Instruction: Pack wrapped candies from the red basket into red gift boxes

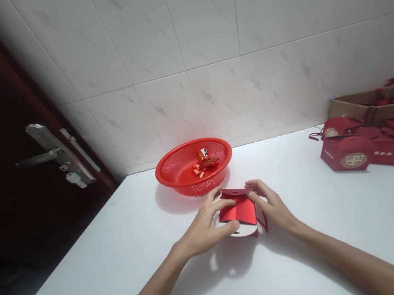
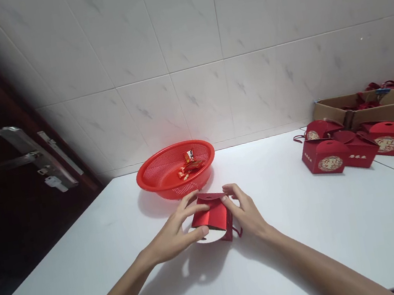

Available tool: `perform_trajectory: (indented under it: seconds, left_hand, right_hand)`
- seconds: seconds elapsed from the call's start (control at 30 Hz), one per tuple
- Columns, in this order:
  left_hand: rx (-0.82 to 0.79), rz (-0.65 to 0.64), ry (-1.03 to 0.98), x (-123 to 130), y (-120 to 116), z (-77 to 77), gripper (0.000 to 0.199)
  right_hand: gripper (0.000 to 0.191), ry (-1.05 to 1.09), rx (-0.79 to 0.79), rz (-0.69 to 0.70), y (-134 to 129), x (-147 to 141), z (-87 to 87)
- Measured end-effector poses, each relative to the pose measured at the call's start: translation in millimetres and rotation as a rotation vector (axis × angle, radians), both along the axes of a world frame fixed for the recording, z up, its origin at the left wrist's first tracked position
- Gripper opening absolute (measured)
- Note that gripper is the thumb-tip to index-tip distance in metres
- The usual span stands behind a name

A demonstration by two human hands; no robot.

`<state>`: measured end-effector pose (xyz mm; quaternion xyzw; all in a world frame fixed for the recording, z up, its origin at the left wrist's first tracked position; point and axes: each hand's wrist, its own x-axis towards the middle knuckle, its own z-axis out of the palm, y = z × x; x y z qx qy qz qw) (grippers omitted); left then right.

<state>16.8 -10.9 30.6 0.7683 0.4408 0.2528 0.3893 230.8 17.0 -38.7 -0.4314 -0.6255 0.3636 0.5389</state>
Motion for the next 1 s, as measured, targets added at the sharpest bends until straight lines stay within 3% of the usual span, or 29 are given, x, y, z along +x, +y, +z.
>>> perform_trajectory:
  seconds: [0.1,0.2,0.33,0.5,0.6,0.73,0.9,1.0]
  left_hand:
    - [0.012,-0.053,0.082,1.7,3.6,8.2,0.051]
    - [-0.007,-0.081,0.079,1.8,7.0,13.8,0.064]
    - [0.001,-0.142,0.053,-0.5,8.9,14.6,0.064]
    - [0.049,-0.115,0.071,-2.0,10.2,15.9,0.056]
    - [0.057,-0.089,0.112,-1.5,11.0,17.9,0.057]
    - [0.079,-0.064,0.208,0.9,11.5,19.8,0.043]
    - [0.082,-0.046,0.274,8.1,11.9,23.9,0.035]
    - [0.115,0.014,0.347,15.2,12.5,26.0,0.031]
  right_hand:
    - [0.024,-0.102,0.155,-0.057,-0.7,-3.5,9.9]
    - [0.015,-0.219,0.351,0.02,-5.4,-6.3,22.0]
    - [0.017,-0.433,0.529,0.116,-14.3,-4.5,36.7]
    - [0.021,-0.62,0.654,0.192,-20.6,-7.2,43.0]
    - [0.022,-0.727,0.642,0.158,-19.3,-12.5,40.6]
    - [0.019,-0.765,0.538,0.049,-17.0,-15.0,36.8]
    - [0.022,-0.621,0.362,0.056,-18.8,-12.5,35.1]
    - [0.018,-0.471,0.336,0.073,-17.7,-11.6,36.1]
